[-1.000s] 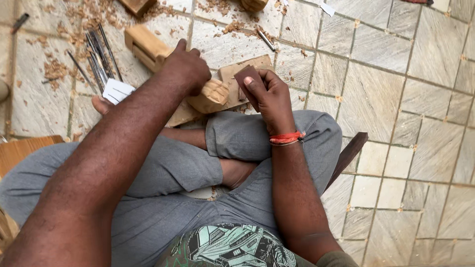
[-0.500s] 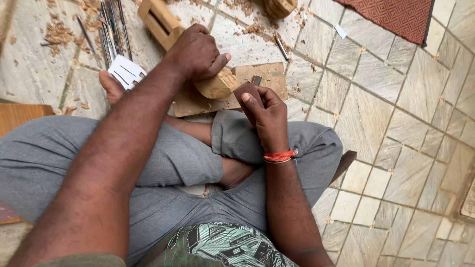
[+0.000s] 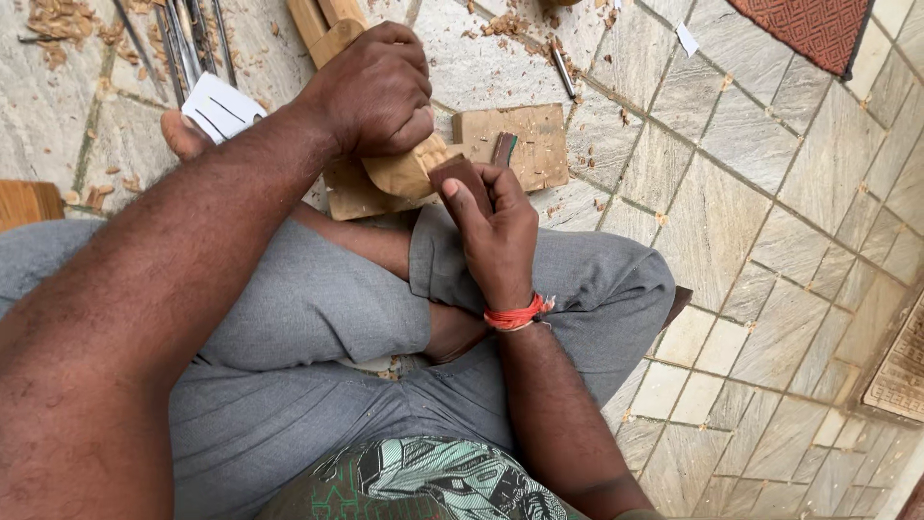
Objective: The person is sitting cross-legged on a tiled floor, carving a wooden object that resembles a hand or foot using a small chisel. They hold the wood steady with one hand while carefully shaping the surface with the other, producing wood shavings.
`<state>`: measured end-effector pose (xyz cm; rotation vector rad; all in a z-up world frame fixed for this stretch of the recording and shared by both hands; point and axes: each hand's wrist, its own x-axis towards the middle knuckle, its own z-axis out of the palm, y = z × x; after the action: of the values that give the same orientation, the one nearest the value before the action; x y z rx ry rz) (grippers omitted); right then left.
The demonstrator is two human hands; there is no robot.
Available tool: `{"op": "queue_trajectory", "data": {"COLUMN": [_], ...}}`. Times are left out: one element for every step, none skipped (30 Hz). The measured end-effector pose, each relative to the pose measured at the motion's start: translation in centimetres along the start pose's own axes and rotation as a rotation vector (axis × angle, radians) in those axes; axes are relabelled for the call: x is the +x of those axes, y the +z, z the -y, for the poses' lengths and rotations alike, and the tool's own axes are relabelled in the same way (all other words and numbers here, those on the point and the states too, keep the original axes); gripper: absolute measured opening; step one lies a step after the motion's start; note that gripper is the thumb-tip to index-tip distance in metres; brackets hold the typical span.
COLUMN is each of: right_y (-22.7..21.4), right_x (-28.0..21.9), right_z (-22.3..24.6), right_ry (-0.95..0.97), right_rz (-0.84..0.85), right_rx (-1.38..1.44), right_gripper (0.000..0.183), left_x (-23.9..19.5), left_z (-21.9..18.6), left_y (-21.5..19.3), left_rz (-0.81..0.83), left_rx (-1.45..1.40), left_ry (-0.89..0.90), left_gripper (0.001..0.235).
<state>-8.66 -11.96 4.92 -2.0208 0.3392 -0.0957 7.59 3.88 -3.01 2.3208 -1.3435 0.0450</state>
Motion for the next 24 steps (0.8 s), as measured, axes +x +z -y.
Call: {"op": "queue_trajectory", "data": {"right_y": [-0.1,0.2,0.7,1.0,1.1,1.2,1.3,1.0,0.9,0.9,1.3,1.8,1.9,1.7,1.7,1.8,1.6,1.2,0.9,1.0,1.0,1.0,1.0,1.1], "right_x": [-0.3,-0.2,0.1,0.1,0.0,-0.1,-0.2,-0.3,-0.2,-0.1,0.1,0.7,0.9,0.7,0.5,0.3,0.0,-0.3,-0.4,-0.2,0.1,0.1,0.1,-0.1], "right_z": [0.1,0.0,-0.2,-0.2,-0.2,-0.2,-0.3,-0.2,-0.1,0.0,0.0,-0.1,-0.2,-0.3,-0.3,-0.2,-0.2,-0.1,-0.1,-0.1,-0.3,-0.5,-0.5,-0.5], "right_ry": [-0.014,-0.028,-0.046,-0.063,-0.061,-0.059,-0.058,-0.054,-0.054,-0.053,-0.094,-0.135,-0.174,-0.132,-0.096,-0.059,-0.099,-0.138,-0.174,-0.187,-0.193,-0.199,-0.159,-0.119], "right_rz": [-0.003,-0.022,-0.043,-0.064,-0.075,-0.087,-0.092,-0.088,-0.084,-0.080,-0.078,-0.077,-0.085,-0.083,-0.074,-0.065,-0.074,-0.082,-0.089,-0.085,-0.087,-0.088,-0.085,-0.083], "right_rx": [-0.011,-0.026,-0.043,-0.060,-0.057,-0.053,-0.048,-0.063,-0.072,-0.080,-0.074,-0.067,-0.068,-0.057,-0.040,-0.024,-0.064,-0.103,-0.145,-0.153,-0.168,-0.183,-0.127,-0.071], "right_gripper": [0.023,0.023,0.023,0.023,0.023,0.023,0.023,0.023,0.023,0.023,0.023,0.024,0.025,0.025,0.024,0.023,0.023,0.022,0.021,0.020,0.020,0.019,0.019,0.019], "left_x": [-0.4,-0.6,-0.5,-0.5,-0.5,-0.5,-0.6,-0.4,-0.2,-0.1,-0.4,-0.5,-0.2,-0.1,-0.3,-0.4,-0.5,-0.4,-0.5,-0.6,-0.7,-0.7,-0.8,-0.9], "left_z": [-0.1,0.2,0.7,0.8,0.9,1.0,1.1,0.9,1.0,1.1,1.1,1.3,1.1,0.9,0.9,0.9,0.8,0.8,0.8,1.2,1.7,1.8,1.7,1.7], "left_y": [0.3,0.5,0.7,0.9,1.1,1.2,1.2,1.4,1.3,1.2,1.0,0.9,1.0,1.1,1.0,0.9,0.9,1.1,1.3,1.4,1.7,2.0,2.3,2.3], "left_rz": [-0.025,-0.057,-0.092,-0.128,-0.126,-0.123,-0.120,-0.080,-0.038,0.004,-0.017,-0.038,-0.063,-0.045,-0.027,-0.009,-0.001,0.007,0.017,0.006,-0.005,-0.015,-0.032,-0.050], "left_rx": [-0.006,0.002,0.010,0.017,0.019,0.022,0.026,0.034,0.049,0.064,0.058,0.051,0.038,0.048,0.064,0.080,0.083,0.087,0.085,0.037,-0.020,-0.076,-0.066,-0.055], "left_ry": [0.008,0.018,0.031,0.044,0.044,0.044,0.039,0.030,0.021,0.012,0.015,0.018,0.031,0.032,0.026,0.020,0.012,0.003,-0.006,-0.007,-0.001,0.005,0.001,-0.004], "left_gripper": [0.039,0.040,0.041,0.041,0.041,0.040,0.039,0.040,0.041,0.041,0.041,0.041,0.041,0.042,0.042,0.043,0.042,0.042,0.042,0.042,0.043,0.043,0.043,0.042]}}
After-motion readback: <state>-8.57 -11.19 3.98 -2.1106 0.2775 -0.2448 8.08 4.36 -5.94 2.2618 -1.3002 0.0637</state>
